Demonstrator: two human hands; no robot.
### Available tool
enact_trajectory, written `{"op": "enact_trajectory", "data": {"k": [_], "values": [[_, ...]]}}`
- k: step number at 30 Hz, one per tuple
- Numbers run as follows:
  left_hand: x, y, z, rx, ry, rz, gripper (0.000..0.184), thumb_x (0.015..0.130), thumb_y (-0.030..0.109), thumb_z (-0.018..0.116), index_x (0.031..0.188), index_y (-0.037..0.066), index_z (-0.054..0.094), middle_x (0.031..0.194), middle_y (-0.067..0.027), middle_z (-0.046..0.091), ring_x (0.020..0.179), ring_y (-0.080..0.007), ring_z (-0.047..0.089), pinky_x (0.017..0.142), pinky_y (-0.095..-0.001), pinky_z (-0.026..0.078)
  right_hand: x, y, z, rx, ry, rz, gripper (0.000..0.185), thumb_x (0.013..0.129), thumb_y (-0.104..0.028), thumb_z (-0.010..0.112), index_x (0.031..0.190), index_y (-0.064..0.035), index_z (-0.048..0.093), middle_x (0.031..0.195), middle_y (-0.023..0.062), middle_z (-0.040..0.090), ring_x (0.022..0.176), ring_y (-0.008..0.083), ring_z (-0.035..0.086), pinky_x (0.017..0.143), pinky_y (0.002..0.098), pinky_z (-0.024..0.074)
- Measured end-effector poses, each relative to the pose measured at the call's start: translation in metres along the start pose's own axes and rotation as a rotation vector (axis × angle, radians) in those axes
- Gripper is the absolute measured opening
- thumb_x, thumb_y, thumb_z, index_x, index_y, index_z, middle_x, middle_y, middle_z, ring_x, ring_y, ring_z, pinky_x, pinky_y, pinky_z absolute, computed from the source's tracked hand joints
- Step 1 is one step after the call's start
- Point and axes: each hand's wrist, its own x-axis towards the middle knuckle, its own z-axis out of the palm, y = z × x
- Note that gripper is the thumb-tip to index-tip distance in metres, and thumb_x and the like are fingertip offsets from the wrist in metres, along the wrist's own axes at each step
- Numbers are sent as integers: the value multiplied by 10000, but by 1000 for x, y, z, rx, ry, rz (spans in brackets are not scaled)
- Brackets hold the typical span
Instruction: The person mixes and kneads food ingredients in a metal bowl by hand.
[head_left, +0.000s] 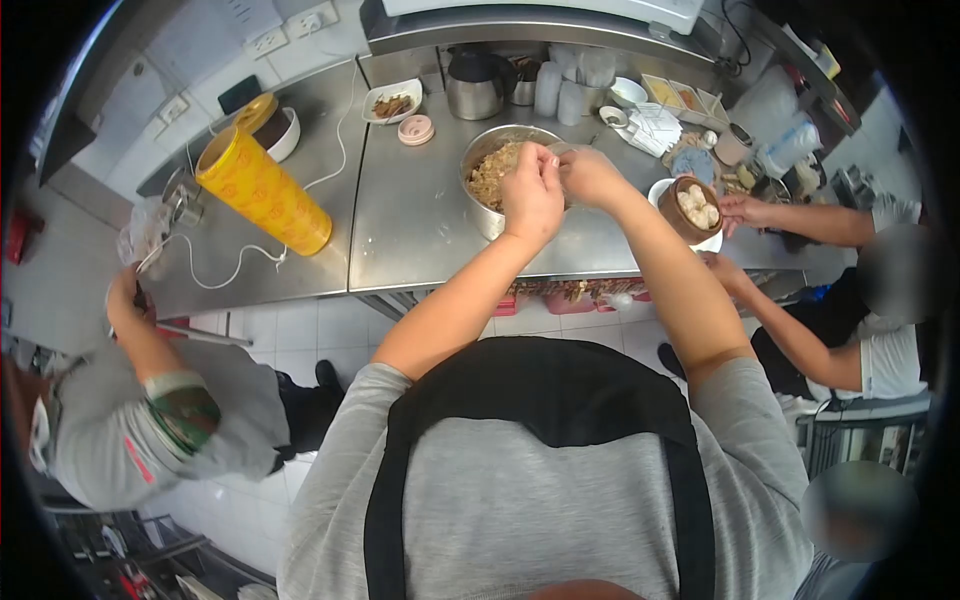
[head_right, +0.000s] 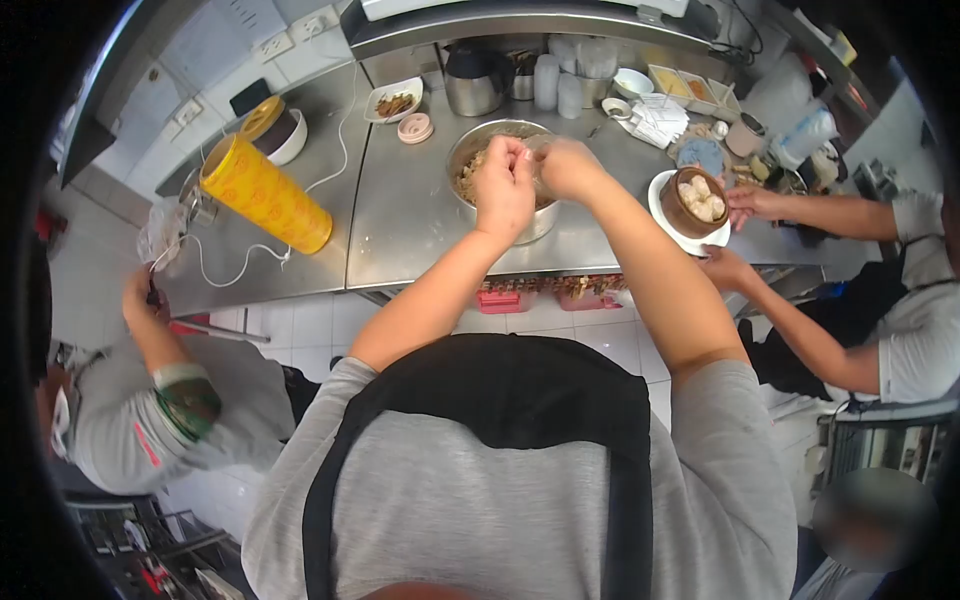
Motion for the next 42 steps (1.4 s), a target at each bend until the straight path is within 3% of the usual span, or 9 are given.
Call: {"op": "enact_trajectory", "data": {"k": [5,8,11,18,22,25,29,34,42], "values": [[-6,14,-7,-11,-74,34,59,890,71,566,905,25,534,678,-123,607,596,-239,605,584,-350,470,-16,-25,-23,-380,106,78,245,840,-254,589,917,-51,702,1000,151,671,928,334,634,803,413,509],[-2,27,-8,-7,-81,259,39,885,67,566,889,34,546,688,-141,611,601,-281,615,582,-357,475,-17,-15,-11,1076,0,352,348,893,-357,586,1126,-104,636,1062,116,654,966,263,624,860,397,493],[1,38,-9,-19,-128,224,24,876,60,568,880,40,556,714,-161,616,634,-318,626,583,-374,478,-10,-3,0,1440,-98,354,443,924,-439,555,1220,-109,573,1094,59,632,980,187,602,862,355,488],[4,66,-13,-18,-169,355,38,859,70,573,878,43,554,720,-175,606,672,-374,607,605,-420,466,-3,-4,19,1504,-6,-120,506,961,-480,434,1257,-83,538,1062,53,618,943,157,593,785,331,503],[-2,55,-5,-16,-154,449,36,855,67,575,881,56,552,743,-179,612,685,-384,606,608,-441,463,40,26,38,1897,-436,-499,479,978,-484,373,1177,-80,539,1033,54,593,976,187,561,851,323,468],[-7,47,3,-47,-195,398,45,855,71,576,886,60,546,755,-179,612,692,-388,605,613,-453,465,-19,-26,18,1792,-48,-81,510,981,-505,318,1232,-97,494,1137,70,538,1045,259,516,904,421,440],[-7,45,9,-42,-208,394,59,861,82,570,885,53,525,757,-174,612,702,-390,605,618,-462,465,4,10,41,1813,-63,-168,593,979,-546,246,1367,-126,401,1338,87,420,1215,340,383,982,545,345],[-6,49,7,-70,-197,391,71,868,92,561,880,48,506,763,-170,612,708,-389,602,619,-462,466,10,14,46,1699,-66,-349,670,965,-590,221,1438,-130,335,1425,76,350,1280,314,323,1030,503,295],[-11,56,12,-122,-192,408,72,842,68,558,890,50,508,761,-175,594,709,-389,594,619,-455,470,30,10,23,1292,-135,102,817,872,-680,386,1454,-109,328,1437,74,331,1177,295,429,985,473,366]]}}
